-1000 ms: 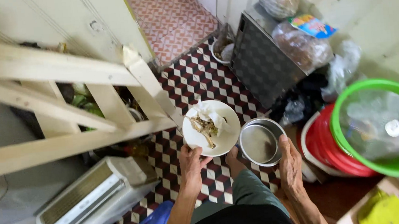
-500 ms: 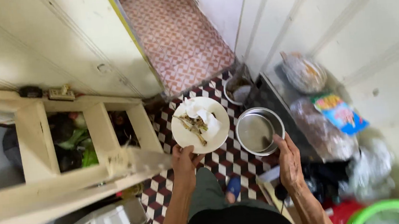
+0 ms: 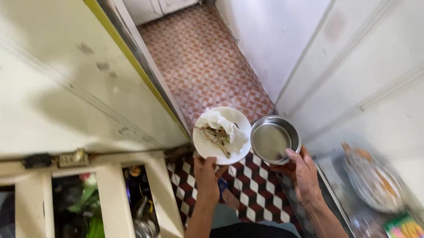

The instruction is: Clear used dishes from a dining table and wipe the table surface clean.

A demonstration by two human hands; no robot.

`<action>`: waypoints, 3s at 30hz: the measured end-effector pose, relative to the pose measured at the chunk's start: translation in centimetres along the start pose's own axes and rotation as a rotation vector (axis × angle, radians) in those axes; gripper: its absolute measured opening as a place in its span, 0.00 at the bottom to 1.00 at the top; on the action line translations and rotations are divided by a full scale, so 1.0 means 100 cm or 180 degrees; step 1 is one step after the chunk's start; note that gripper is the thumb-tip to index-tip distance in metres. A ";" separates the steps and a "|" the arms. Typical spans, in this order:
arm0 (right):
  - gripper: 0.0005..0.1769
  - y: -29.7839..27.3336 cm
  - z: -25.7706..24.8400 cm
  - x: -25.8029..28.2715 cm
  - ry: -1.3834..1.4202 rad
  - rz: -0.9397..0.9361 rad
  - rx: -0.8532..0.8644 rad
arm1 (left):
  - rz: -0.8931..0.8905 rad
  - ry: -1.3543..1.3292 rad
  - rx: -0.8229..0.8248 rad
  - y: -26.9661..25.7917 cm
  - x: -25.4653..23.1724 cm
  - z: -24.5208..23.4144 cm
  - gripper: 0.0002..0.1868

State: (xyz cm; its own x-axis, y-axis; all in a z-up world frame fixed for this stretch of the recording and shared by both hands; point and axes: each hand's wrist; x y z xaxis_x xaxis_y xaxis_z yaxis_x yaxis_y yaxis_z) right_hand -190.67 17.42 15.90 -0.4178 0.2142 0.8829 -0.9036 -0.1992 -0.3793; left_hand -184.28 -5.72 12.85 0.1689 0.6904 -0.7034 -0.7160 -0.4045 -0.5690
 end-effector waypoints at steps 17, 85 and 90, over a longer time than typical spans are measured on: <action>0.29 0.291 0.113 0.070 0.0239 0.0189 0.0042 | 0.0170 -0.0192 -0.0158 0.269 -0.114 0.068 0.25; 0.25 1.592 0.845 -0.183 -0.3886 0.0263 0.2809 | 0.0605 -0.2090 -0.2566 1.191 -0.561 0.034 0.26; 0.30 1.614 0.897 -0.297 -0.5019 0.0321 0.3538 | 0.0461 -0.2215 -0.2716 1.252 -0.515 -0.017 0.27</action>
State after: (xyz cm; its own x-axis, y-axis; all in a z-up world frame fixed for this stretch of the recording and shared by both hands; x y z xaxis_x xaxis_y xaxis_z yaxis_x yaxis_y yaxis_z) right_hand -315.62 -106.84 -46.68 0.5666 -0.6320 0.5287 -0.1640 -0.7153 -0.6793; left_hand -281.47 -92.95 -22.89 -0.4872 0.6811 -0.5466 0.0483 -0.6039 -0.7956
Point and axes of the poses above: each hand's wrist, its own y-axis towards the middle knuckle, its own z-axis out of the palm, x = y × z, and after that the axes turned 6 degrees about x, right-handed
